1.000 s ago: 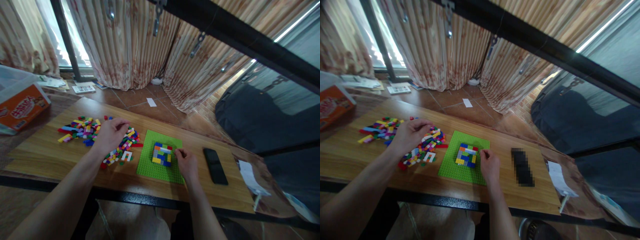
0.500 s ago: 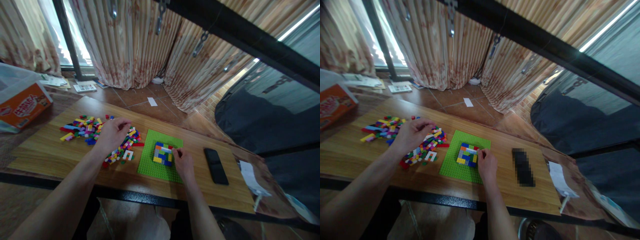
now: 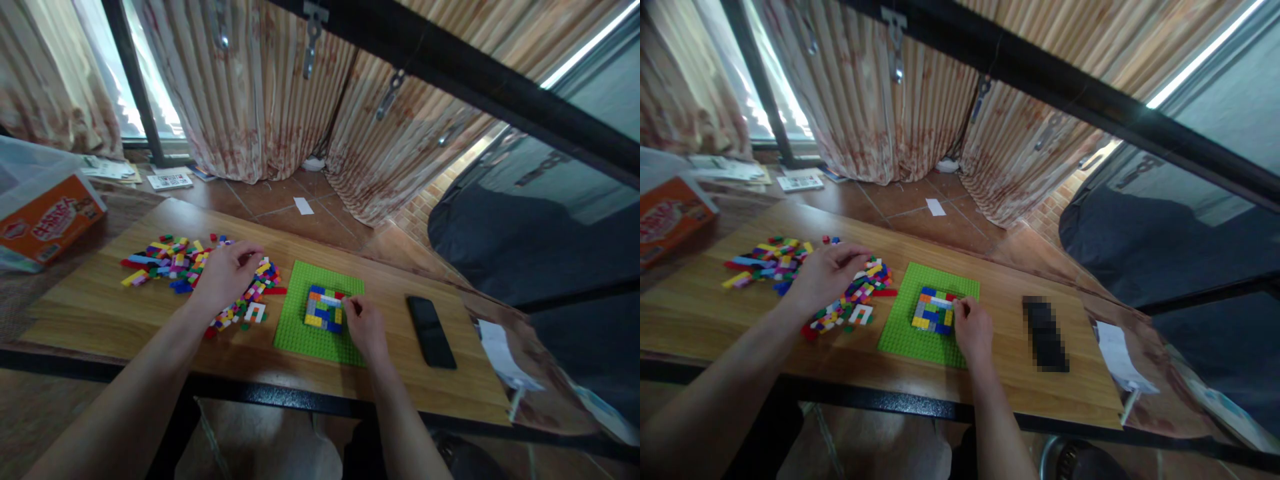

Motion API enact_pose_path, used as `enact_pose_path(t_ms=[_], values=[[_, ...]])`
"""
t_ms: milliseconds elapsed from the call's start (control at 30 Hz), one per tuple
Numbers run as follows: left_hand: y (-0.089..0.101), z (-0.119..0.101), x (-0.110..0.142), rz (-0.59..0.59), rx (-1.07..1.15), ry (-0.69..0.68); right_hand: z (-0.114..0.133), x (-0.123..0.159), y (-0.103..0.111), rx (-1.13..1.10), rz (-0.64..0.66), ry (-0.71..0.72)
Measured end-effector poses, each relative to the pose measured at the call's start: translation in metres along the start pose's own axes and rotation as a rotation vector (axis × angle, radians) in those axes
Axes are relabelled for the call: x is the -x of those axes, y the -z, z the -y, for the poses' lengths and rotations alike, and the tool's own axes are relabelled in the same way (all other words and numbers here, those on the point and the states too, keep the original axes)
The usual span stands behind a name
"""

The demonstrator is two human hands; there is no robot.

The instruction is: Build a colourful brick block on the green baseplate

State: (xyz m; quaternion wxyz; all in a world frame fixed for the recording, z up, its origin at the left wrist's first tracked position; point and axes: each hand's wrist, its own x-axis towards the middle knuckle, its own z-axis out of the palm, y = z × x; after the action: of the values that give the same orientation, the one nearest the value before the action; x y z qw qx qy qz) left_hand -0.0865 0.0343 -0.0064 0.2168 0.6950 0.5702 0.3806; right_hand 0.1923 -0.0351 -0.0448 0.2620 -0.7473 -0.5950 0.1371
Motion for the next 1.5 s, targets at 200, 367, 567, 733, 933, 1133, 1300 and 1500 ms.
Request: enact_pose_path(t_ms=[200,367,567,733,933,1133,1300,1500], values=[[0.002,0.001,-0.001,-0.037,-0.026,0.008,-0.007,-0.007,0.006,-0.171,-0.114,-0.095],[0.002,0.001,-0.001,-0.022,-0.032,-0.008,0.002,-0.007,0.006,-0.155,-0.214,0.036],[0.002,0.000,0.000,0.001,-0.026,-0.035,0.028,0.009,-0.011,-0.055,-0.142,0.294],[0.004,0.001,0.000,-0.012,-0.007,-0.029,0.044,0.029,-0.025,0.214,0.057,0.342],[0.008,0.002,0.000,-0.042,0.021,0.009,0.043,0.035,-0.031,0.329,0.136,0.348],[0.007,0.002,0.001,-0.047,0.036,0.003,0.046,0.034,-0.030,0.369,0.142,0.353],[0.011,0.002,0.002,-0.075,0.021,0.005,0.043,0.033,-0.032,0.377,0.130,0.367],[0.020,0.008,-0.001,-0.121,-0.001,0.019,0.033,0.028,-0.028,0.398,0.136,0.386]])
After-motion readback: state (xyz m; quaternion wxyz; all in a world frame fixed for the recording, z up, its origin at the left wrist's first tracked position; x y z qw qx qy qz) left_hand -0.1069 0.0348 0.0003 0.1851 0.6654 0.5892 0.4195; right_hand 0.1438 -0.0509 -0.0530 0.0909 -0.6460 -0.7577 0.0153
